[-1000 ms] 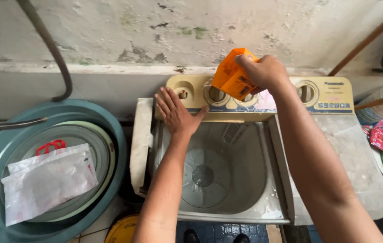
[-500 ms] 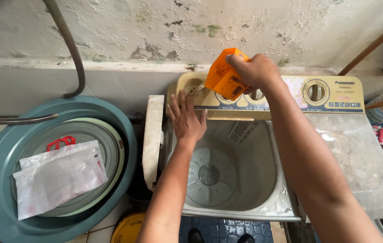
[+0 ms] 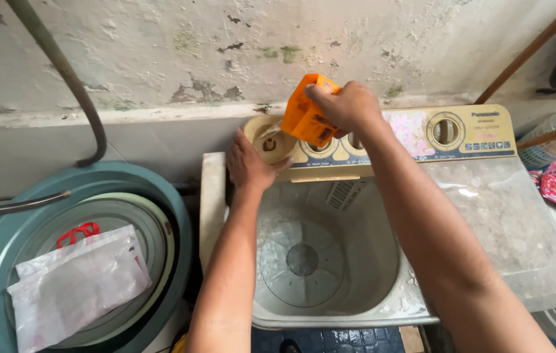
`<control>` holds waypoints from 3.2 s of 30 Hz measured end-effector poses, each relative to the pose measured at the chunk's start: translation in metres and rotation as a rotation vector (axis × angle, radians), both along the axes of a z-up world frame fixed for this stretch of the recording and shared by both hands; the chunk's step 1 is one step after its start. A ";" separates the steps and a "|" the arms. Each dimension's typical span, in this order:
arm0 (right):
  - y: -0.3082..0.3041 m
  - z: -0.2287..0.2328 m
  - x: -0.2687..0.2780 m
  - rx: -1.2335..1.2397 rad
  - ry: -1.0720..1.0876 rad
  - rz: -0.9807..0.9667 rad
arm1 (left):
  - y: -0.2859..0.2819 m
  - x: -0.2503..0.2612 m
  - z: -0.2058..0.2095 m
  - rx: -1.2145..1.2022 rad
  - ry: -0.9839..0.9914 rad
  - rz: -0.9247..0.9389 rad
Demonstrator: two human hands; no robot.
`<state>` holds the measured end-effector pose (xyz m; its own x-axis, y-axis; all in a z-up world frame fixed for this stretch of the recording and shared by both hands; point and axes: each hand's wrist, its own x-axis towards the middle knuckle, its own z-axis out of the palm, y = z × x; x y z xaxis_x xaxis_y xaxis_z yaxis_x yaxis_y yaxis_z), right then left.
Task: Manually filling a washing machine and adding detergent to wash clothes.
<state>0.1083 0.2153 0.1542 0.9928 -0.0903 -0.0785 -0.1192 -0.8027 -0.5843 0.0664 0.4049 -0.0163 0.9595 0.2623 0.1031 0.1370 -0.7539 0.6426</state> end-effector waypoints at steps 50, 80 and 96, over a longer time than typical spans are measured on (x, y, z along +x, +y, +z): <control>-0.395 -0.031 -0.214 -0.249 -0.141 -0.222 | -0.383 -0.139 -0.003 0.381 -0.056 -0.438; -0.282 -0.090 -0.242 -0.176 -0.729 0.108 | -0.297 -0.141 -0.053 0.102 -0.046 -0.225; -0.233 -0.180 -0.229 0.704 -0.612 -0.015 | -0.158 -0.091 -0.036 0.072 -0.290 -0.001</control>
<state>-0.1206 -0.0174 -0.0263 0.8784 -0.2341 0.4167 0.3629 -0.2409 -0.9002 -0.0243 0.2470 -0.0523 0.8873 0.2437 0.3916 -0.0451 -0.7991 0.5994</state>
